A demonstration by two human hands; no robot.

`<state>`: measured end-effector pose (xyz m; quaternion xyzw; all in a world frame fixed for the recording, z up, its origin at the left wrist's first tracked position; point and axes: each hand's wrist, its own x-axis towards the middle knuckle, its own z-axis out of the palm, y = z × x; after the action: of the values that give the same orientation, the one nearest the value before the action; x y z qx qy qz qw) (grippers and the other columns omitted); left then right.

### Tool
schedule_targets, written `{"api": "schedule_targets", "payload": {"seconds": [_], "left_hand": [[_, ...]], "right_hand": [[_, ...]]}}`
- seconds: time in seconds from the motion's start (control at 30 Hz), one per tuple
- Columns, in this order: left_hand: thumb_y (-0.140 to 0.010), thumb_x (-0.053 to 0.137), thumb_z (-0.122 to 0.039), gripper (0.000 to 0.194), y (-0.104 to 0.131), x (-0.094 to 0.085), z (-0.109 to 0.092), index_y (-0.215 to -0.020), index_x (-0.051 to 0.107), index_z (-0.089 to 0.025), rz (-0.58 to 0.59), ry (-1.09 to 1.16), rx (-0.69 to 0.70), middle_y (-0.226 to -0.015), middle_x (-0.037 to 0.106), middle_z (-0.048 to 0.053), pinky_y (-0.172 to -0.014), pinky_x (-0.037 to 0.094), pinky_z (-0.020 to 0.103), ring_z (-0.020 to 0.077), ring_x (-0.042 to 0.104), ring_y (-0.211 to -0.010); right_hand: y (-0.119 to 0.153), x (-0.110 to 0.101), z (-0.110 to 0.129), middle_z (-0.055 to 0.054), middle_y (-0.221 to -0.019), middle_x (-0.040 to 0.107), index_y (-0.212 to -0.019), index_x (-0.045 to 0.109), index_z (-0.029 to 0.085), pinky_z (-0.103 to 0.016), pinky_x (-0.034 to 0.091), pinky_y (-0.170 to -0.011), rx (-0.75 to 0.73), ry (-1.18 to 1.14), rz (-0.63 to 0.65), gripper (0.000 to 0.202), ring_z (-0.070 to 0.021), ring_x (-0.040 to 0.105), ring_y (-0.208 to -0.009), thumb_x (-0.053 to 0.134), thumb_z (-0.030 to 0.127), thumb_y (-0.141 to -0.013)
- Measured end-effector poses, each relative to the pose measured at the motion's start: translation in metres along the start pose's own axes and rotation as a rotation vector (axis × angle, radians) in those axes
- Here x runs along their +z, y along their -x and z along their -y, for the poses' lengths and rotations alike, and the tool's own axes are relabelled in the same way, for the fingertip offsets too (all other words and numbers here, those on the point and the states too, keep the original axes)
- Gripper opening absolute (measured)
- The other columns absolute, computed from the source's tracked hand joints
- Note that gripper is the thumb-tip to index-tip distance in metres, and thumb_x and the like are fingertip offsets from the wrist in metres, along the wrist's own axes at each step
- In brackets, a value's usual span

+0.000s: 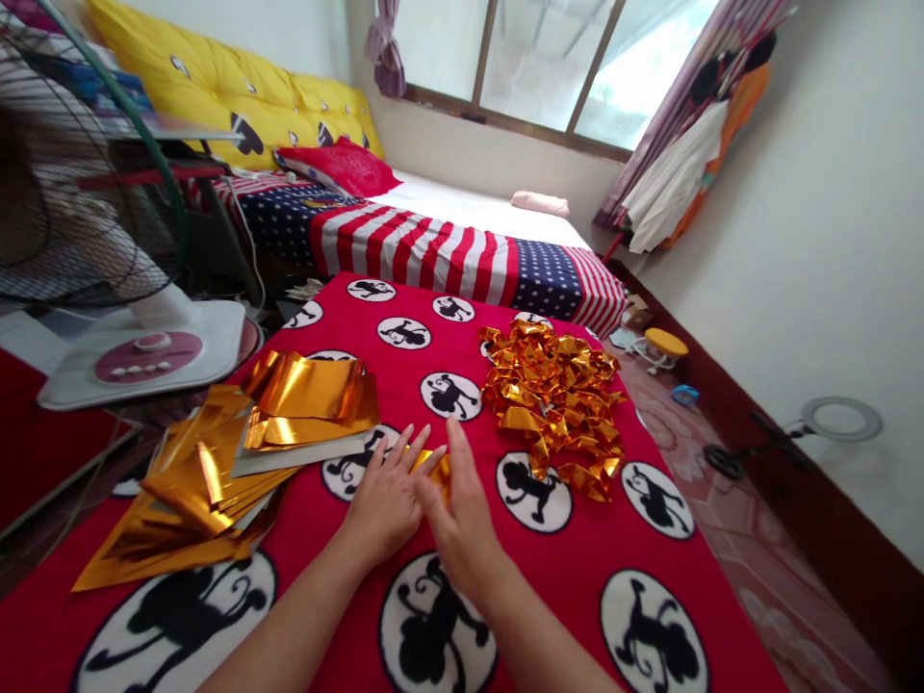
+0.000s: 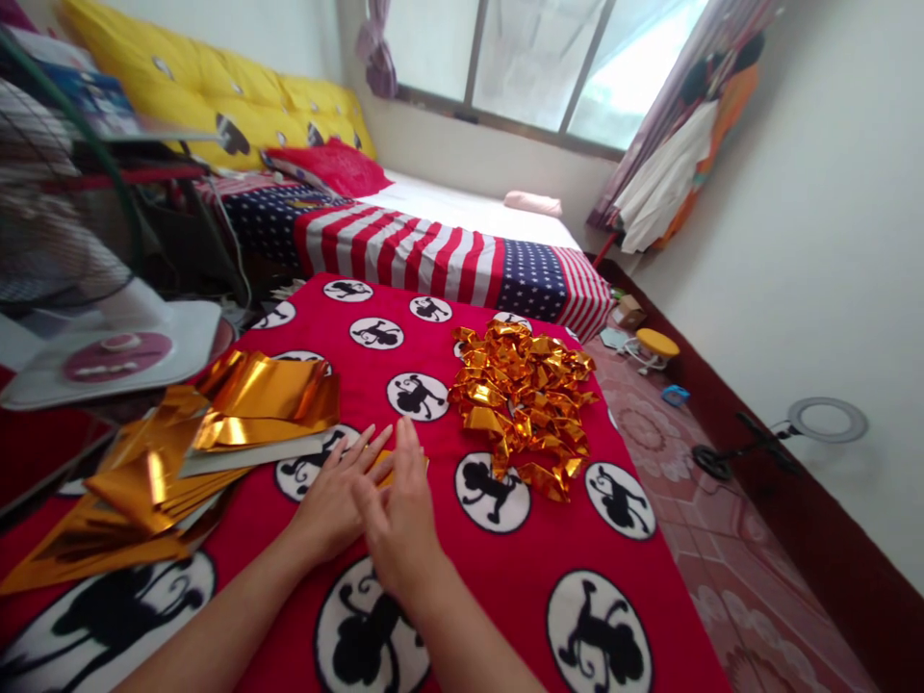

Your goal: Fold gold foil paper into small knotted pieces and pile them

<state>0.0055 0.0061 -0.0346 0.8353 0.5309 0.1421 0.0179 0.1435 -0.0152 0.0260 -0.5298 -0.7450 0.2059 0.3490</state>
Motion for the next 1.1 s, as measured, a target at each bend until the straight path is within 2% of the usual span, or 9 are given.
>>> {"api": "schedule_targets", "payload": {"seconds": [0.1, 0.17, 0.23, 0.43, 0.57, 0.83, 0.93, 1.03, 1.1], "left_hand": [[-0.092, 0.045, -0.028, 0.053, -0.001, 0.011, 0.005, -0.145, 0.040, -0.034, 0.013, -0.079, 0.015, -0.155, 0.035, 0.002, -0.114, 0.022, 0.053, 0.0277, 0.024, -0.145], [-0.092, 0.043, -0.024, 0.054, -0.002, 0.017, 0.008, -0.145, 0.040, -0.035, 0.007, -0.120, 0.015, -0.156, 0.033, 0.001, -0.114, 0.023, 0.052, 0.0267, 0.025, -0.145], [-0.092, 0.043, -0.024, 0.055, -0.002, 0.020, 0.009, -0.145, 0.039, -0.035, 0.002, -0.134, 0.012, -0.156, 0.032, 0.001, -0.114, 0.023, 0.051, 0.0256, 0.025, -0.145], [-0.093, 0.042, -0.035, 0.050, -0.001, 0.011, 0.002, -0.144, 0.042, -0.033, -0.029, -0.081, -0.011, -0.156, 0.032, 0.003, -0.114, 0.021, 0.054, 0.0278, 0.027, -0.144], [-0.094, 0.040, -0.036, 0.050, 0.000, 0.004, -0.004, -0.144, 0.042, -0.032, -0.064, -0.039, -0.033, -0.156, 0.032, 0.003, -0.115, 0.020, 0.055, 0.0270, 0.027, -0.144], [-0.093, 0.043, -0.031, 0.053, 0.005, 0.002, 0.000, -0.145, 0.042, -0.018, -0.108, -0.022, -0.137, -0.153, 0.036, 0.011, -0.112, 0.024, 0.060, 0.0318, 0.032, -0.142], [-0.092, 0.044, -0.026, 0.050, 0.009, 0.004, 0.006, -0.141, 0.048, -0.013, -0.181, 0.005, -0.195, -0.151, 0.039, 0.015, -0.110, 0.031, 0.058, 0.0335, 0.037, -0.138], [-0.091, 0.040, -0.014, 0.046, 0.011, 0.000, 0.008, -0.134, 0.054, -0.010, -0.313, 0.052, -0.282, -0.146, 0.045, 0.019, -0.109, 0.036, 0.054, 0.0334, 0.042, -0.135], [-0.091, 0.037, -0.009, 0.047, 0.011, -0.007, 0.004, -0.134, 0.055, -0.013, -0.399, 0.115, -0.227, -0.144, 0.049, 0.017, -0.110, 0.037, 0.052, 0.0306, 0.041, -0.137]], "right_hand": [[0.023, 0.044, 0.007, -0.017, -0.159, 0.015, -0.153, 0.005, 0.005, -0.046, 0.025, -0.117, 0.022, 0.099, 0.090, 0.082, -0.0262, 0.010, -0.148, 0.043, 0.048, -0.094], [0.026, 0.058, 0.002, -0.019, -0.159, 0.011, -0.153, 0.002, 0.002, -0.051, 0.022, -0.117, 0.023, 0.154, 0.073, 0.089, -0.0293, 0.005, -0.148, 0.044, 0.053, -0.092], [0.026, 0.062, -0.005, -0.020, -0.159, 0.009, -0.153, 0.001, 0.002, -0.053, 0.021, -0.117, 0.012, 0.201, 0.072, 0.092, -0.0304, 0.004, -0.148, 0.043, 0.057, -0.091], [0.037, 0.041, -0.032, -0.017, -0.159, 0.010, -0.153, 0.011, 0.005, -0.054, 0.017, -0.117, 0.003, 0.402, 0.159, 0.094, -0.0307, 0.006, -0.148, 0.043, 0.065, -0.088], [0.045, 0.025, -0.048, -0.013, -0.159, 0.010, -0.153, 0.019, 0.009, -0.055, 0.015, -0.118, -0.020, 0.520, 0.208, 0.088, -0.0294, 0.007, -0.148, 0.043, 0.065, -0.088], [0.045, 0.018, -0.048, -0.013, -0.160, 0.008, -0.153, 0.020, 0.011, -0.053, 0.014, -0.117, -0.027, 0.564, 0.241, 0.086, -0.0278, 0.007, -0.148, 0.045, 0.062, -0.088], [0.045, 0.019, -0.047, -0.013, -0.159, 0.010, -0.153, 0.020, 0.011, -0.053, 0.015, -0.117, -0.023, 0.564, 0.233, 0.088, -0.0284, 0.007, -0.148, 0.047, 0.062, -0.087], [0.045, 0.019, -0.047, -0.012, -0.160, 0.008, -0.153, 0.018, 0.011, -0.053, 0.014, -0.117, -0.013, 0.557, 0.232, 0.091, -0.0277, 0.006, -0.148, 0.048, 0.064, -0.085], [0.045, 0.019, -0.046, -0.012, -0.160, 0.007, -0.153, 0.017, 0.011, -0.052, 0.013, -0.118, -0.005, 0.554, 0.233, 0.093, -0.0273, 0.006, -0.148, 0.048, 0.066, -0.084]]}}
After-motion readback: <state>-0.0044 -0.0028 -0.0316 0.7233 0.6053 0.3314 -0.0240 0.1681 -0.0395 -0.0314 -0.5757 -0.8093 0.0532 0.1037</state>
